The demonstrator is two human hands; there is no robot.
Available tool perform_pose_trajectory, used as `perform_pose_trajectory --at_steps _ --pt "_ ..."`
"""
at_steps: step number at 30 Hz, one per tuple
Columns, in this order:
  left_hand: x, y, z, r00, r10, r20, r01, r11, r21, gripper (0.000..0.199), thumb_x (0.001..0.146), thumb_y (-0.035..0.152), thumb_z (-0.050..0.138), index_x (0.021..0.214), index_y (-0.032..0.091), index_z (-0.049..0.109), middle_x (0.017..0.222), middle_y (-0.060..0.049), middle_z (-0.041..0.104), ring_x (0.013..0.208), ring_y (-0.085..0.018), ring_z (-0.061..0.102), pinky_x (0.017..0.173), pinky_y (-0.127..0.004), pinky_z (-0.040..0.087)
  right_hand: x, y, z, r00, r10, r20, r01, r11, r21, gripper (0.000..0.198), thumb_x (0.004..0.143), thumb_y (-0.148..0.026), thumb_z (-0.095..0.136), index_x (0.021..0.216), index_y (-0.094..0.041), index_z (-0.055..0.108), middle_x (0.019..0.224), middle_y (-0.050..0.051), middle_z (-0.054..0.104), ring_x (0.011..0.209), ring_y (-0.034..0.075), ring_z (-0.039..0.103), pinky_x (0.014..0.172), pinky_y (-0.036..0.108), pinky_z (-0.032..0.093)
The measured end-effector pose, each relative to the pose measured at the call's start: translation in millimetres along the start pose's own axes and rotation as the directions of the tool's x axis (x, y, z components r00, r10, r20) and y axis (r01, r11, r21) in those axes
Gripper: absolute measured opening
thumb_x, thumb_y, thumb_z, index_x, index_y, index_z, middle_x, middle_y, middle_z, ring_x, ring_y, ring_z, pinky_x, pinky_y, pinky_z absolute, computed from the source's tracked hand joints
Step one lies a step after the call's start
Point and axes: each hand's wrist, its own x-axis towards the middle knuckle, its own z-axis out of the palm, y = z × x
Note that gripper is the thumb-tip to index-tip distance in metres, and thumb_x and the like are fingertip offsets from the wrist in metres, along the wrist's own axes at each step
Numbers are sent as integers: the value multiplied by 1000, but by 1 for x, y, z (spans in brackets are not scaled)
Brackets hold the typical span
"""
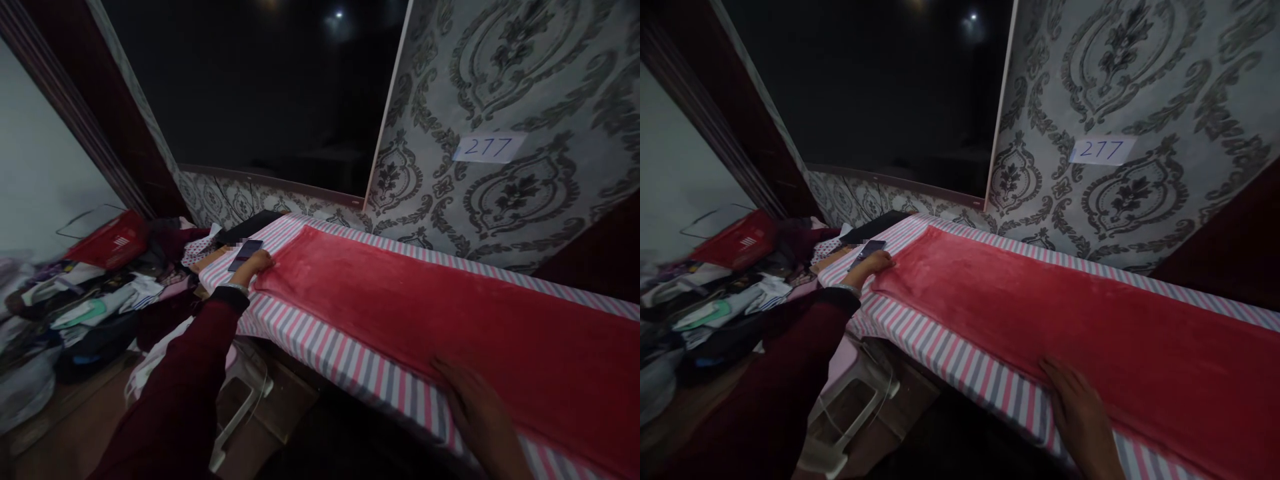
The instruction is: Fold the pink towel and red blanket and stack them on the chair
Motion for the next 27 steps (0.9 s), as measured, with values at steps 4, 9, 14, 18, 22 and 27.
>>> perform_pose_trajectory --at_steps 4,9,14,18,22,27 --pt "-11 6 4 995 9 -97 8 985 174 21 93 29 68 109 15 71 113 -12 75 114 -29 68 89 -31 51 -1 0 -1 999 40 15 -40 999 19 40 102 -27 41 124 -22 73 117 10 76 105 27 72 92 45 59" --pt "-43 1 23 984 85 -154 -33 949 314 37 99 37 55 128 14 61 124 -20 72 115 -31 68 87 -32 50 6 -5 -7 1000 -15 -7 15 1000 14 37 102 -24 43 125 -20 72 117 10 76 102 27 72 90 43 58" --pt "-59 -17 29 981 142 -130 -75 904 422 37 104 33 45 135 16 55 120 -20 73 113 -30 70 90 -34 49 6 -8 -10 1000 23 10 -23 999 27 37 103 -26 43 126 -21 72 118 10 76 105 27 71 91 44 58" --pt "-57 -26 23 981 168 -100 -98 866 490 37 106 34 42 133 16 59 121 -21 73 116 -32 69 93 -36 48 6 -8 -9 999 34 39 -35 999 24 37 103 -25 42 125 -18 72 119 11 75 107 28 69 93 45 57" --pt "-59 -24 21 978 184 -102 -101 837 538 39 106 33 37 132 14 60 118 -22 74 116 -34 69 93 -39 48 9 -11 -7 994 88 72 -90 996 23 40 103 -24 41 126 -18 73 121 12 75 112 28 68 97 47 56" --pt "-63 -15 20 970 208 -128 -105 830 548 43 106 34 32 119 10 65 116 -25 72 110 -35 70 85 -38 51 17 -22 -11 980 165 107 -169 985 27 44 99 -18 41 130 -21 73 126 10 74 118 28 66 105 50 53"
